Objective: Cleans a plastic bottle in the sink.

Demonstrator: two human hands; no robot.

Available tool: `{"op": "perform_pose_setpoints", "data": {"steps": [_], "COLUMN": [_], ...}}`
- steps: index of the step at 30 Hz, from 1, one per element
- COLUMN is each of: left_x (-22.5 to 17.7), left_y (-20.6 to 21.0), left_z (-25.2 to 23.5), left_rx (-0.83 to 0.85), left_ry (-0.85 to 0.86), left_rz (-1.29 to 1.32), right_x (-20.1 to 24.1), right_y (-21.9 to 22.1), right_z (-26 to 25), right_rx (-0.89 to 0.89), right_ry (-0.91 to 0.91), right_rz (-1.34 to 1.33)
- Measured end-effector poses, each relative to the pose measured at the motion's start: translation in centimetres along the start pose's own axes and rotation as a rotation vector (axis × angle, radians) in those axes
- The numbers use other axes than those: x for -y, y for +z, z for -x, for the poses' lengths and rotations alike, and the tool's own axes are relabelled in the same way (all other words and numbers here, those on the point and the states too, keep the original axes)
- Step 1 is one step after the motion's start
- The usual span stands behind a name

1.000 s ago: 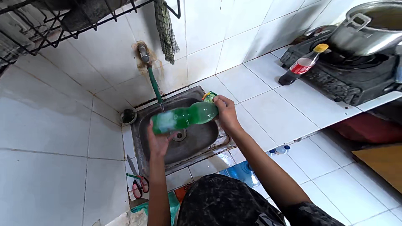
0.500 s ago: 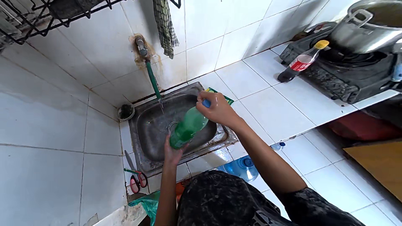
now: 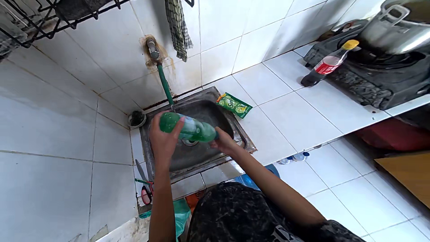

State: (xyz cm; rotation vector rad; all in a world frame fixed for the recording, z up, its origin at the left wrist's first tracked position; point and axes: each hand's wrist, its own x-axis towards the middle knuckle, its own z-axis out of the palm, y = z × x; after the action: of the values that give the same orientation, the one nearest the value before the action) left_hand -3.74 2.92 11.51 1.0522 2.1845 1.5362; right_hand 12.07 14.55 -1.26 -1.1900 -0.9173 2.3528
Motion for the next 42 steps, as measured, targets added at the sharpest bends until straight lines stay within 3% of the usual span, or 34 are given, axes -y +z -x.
{"op": "perform_pose_setpoints", "data": {"steps": [4, 9, 23, 27, 30, 33, 37, 42], "left_x": [-3.3, -6.5, -7.7, -5.8, -2.6, 2.4, 6.8, 10.6], "left_y": [0.8, 2.4, 3.4, 2.0, -0.3, -1.3, 2.0, 7.5], "left_z": [-1.1, -1.4, -1.5, -1.8, -1.8, -1.0, 2.1, 5.1], "left_rx": [0.045, 0.098, 0.146, 0.136, 0.152, 0.151, 0.076, 0.170], "left_ry": [0.174, 0.257, 0.264, 0.236, 0.126, -0.151, -0.674, -0.970], "left_rz": [-0.218, -0.370, -0.448, -0.383, -0.231, 0.065, 0.613, 1.099], "right_x": [-1.6, -2.2, -2.6, -1.3, 1.8, 6.1, 10.6, 12.4], "right_y": [0.7, 1.3, 1.1, 0.5, -0.1, -0.3, 0.8, 5.1], "right_z": [-0.8, -0.7, -0.3, -0.2, 1.0, 3.1, 5.2, 7.0], "right_rx": [0.177, 0.316, 0.346, 0.210, -0.001, -0.112, -0.057, 0.053], "right_ry": [0.062, 0.088, 0.132, 0.057, -0.070, -0.235, -0.493, -0.796], "right_rz": [-0.220, -0.403, -0.513, -0.368, -0.114, 0.170, 0.678, 1.160]}}
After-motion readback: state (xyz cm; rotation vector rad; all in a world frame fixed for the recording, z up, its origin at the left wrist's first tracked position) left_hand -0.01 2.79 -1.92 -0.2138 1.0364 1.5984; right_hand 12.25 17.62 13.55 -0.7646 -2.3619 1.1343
